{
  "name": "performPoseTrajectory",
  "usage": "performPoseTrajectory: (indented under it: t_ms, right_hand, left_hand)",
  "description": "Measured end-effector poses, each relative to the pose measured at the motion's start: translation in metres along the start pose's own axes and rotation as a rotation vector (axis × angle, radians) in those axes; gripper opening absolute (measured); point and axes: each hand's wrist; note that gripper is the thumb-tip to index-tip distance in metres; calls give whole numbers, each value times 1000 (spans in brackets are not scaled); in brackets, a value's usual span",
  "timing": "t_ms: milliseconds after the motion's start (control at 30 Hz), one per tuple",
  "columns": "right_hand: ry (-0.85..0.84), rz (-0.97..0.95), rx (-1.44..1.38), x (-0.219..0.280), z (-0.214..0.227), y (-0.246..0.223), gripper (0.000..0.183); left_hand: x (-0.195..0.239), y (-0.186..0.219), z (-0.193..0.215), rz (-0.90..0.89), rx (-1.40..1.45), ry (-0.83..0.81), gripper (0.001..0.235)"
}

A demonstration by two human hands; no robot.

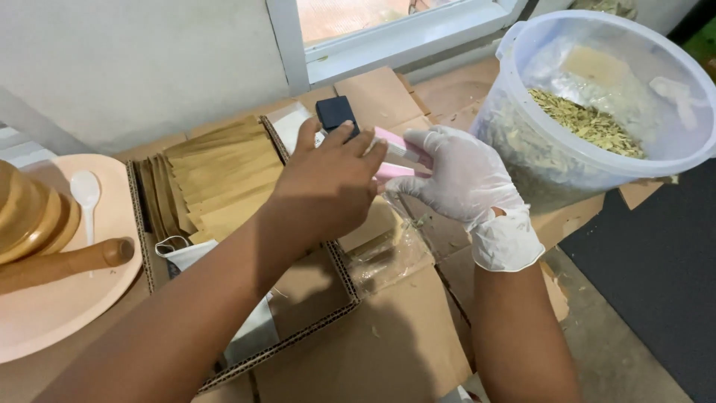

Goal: Sealing small white packets with a handheld heat sealer and placing them into brown paper bags as part of a packaging process.

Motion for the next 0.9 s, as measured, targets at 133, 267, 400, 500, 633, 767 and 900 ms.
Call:
performPoseTrajectory:
  t_ms: [133,267,400,500,633,767,900]
  right_hand:
    - [-17,-111,-21,-3,2,3,40]
    - [-119,-243,63,-15,-7,20,56]
    - [-263,-343,123,-17,-2,13,60]
    - [-281,-367,115,-26,-11,21,62]
    - [-295,-382,103,-30,-15,23,59]
    - [-339,-371,120,-28,-12,16,60]
    - [-326,-380,99,-28,-11,16,59]
  left_hand:
    - [-9,4,-3,-49,-52,-79,77]
    - [-20,11,-11,-74,-77,-101,75]
    - [-27,26,7,-47,-77,-277,59]
    - [-41,24,-7,-49,-77,-335,61]
    - [-47,26,-7,-47,-33,-367,55]
    - [-50,23,-12,-37,-40,-427,56]
    - [-49,21,-16,-26,-12,-435,56]
Point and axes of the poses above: each hand's wrist, its own x-axis away from the middle knuckle, its own z-axis out of the back of the hand, y = z × x, and after that the axes turned 1 degree about -z, right-handed
